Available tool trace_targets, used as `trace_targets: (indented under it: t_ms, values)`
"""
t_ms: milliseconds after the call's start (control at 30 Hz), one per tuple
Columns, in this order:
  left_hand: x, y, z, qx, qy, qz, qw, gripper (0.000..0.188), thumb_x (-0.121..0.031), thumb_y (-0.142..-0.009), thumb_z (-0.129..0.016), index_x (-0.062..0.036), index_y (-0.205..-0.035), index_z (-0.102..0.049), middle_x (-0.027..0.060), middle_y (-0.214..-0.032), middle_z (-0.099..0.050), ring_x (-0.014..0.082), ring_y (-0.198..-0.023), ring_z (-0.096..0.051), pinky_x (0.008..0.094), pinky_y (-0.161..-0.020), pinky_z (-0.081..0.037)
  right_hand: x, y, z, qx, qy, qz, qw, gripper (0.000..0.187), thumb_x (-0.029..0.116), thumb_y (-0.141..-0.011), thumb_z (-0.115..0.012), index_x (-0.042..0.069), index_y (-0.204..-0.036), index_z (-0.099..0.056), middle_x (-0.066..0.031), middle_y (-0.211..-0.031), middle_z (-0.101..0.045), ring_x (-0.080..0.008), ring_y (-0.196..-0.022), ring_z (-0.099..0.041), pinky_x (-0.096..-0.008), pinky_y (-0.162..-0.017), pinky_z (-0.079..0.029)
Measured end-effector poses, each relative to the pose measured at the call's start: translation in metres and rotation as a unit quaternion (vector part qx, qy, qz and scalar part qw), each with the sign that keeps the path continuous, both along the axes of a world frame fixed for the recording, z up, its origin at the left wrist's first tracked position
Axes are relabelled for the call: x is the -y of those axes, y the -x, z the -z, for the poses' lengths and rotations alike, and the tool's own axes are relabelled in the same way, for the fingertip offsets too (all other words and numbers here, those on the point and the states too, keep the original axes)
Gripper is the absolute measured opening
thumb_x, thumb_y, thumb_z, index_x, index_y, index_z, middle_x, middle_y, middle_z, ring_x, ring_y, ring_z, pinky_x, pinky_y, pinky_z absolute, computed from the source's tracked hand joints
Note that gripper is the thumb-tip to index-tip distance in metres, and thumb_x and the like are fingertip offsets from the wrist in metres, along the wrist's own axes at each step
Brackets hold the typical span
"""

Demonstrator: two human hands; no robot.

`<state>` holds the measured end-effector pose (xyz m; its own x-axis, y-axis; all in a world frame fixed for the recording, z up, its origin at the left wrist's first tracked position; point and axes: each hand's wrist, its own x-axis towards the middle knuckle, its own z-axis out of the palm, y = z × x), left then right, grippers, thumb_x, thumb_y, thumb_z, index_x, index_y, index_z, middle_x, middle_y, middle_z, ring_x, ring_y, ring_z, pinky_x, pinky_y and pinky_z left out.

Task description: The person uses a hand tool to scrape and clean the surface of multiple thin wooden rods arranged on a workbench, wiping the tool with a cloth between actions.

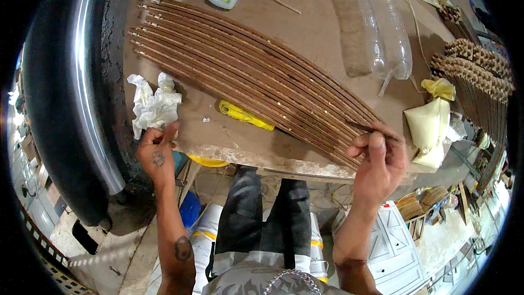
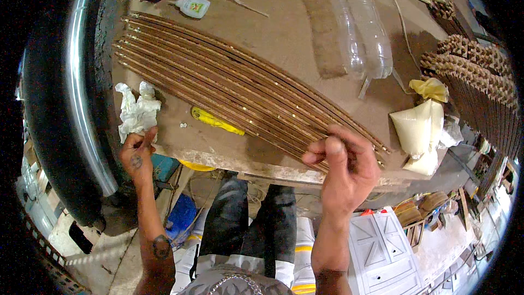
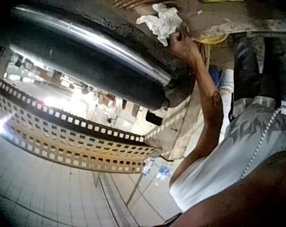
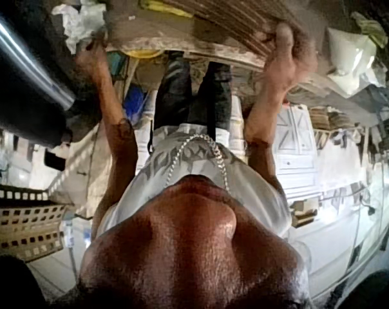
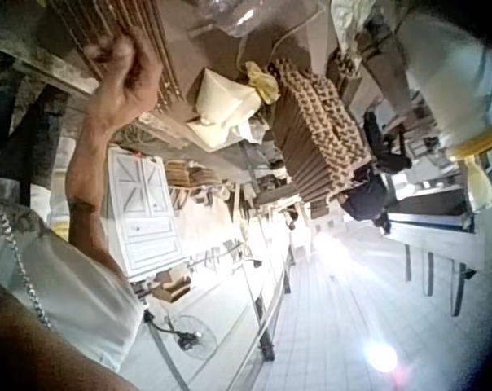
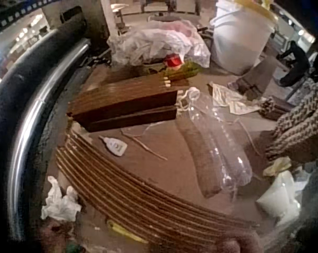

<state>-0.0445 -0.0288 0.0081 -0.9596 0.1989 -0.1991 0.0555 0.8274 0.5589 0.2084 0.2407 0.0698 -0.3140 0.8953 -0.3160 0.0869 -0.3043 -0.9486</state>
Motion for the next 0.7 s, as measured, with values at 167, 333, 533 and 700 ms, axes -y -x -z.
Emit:
trace_targets:
  t_ms: [167,333,533,700]
  values:
    - [-0.047,-0.003,-0.034,-0.064,0.045,0.046,0.996,0.024,-0.017,-0.089,-0.075,0.0008,-0.078,-0.062,0.0036,-0.066,-0.063,0.0106,-0.061,-0.06,0.0262,-0.055,-0.047,-0.026,0.036,0.019,0.048,-0.122,-0.037,0.991,0.017,0.006,-0.096,-0.062,-0.004,-0.109,-0.062,-0.0091,-0.092,-0.065,-0.0142,-0.076,-0.066,-0.0266,-0.073,-0.054]
    - [-0.121,-0.004,-0.04,-0.023,-0.194,0.107,0.975,0.013,-0.012,-0.099,-0.058,-0.0019,-0.105,-0.064,0.005,-0.079,-0.066,0.012,-0.07,-0.066,0.029,-0.063,-0.052,-0.026,0.084,0.037,-0.043,0.01,-0.076,0.996,0.014,0.009,-0.097,-0.061,-0.001,-0.107,-0.058,-0.0098,-0.093,-0.067,-0.0175,-0.078,-0.069,-0.0283,-0.071,-0.057]
    - [-0.212,0.035,0.009,-0.231,-0.132,0.325,0.908,0.031,-0.021,-0.105,-0.044,-0.0039,-0.126,-0.059,0.0174,-0.109,-0.068,0.0317,-0.109,-0.062,0.0422,-0.099,-0.044,-0.023,0.11,0.046,-0.035,-0.01,-0.091,0.995,0.015,0.003,-0.092,-0.068,-0.001,-0.103,-0.059,-0.0096,-0.089,-0.068,-0.0169,-0.078,-0.069,-0.0286,-0.072,-0.058]
    - [-0.221,0.032,0.041,-0.274,0.008,0.405,0.872,0.044,-0.033,-0.104,-0.04,-0.0017,-0.13,-0.056,0.0192,-0.121,-0.063,0.0355,-0.121,-0.054,0.0519,-0.114,-0.027,-0.03,0.079,0.04,0.011,-0.071,-0.032,0.997,0.014,0.005,-0.093,-0.068,-0.001,-0.102,-0.06,-0.0119,-0.088,-0.069,-0.0177,-0.075,-0.07,-0.0286,-0.07,-0.058]
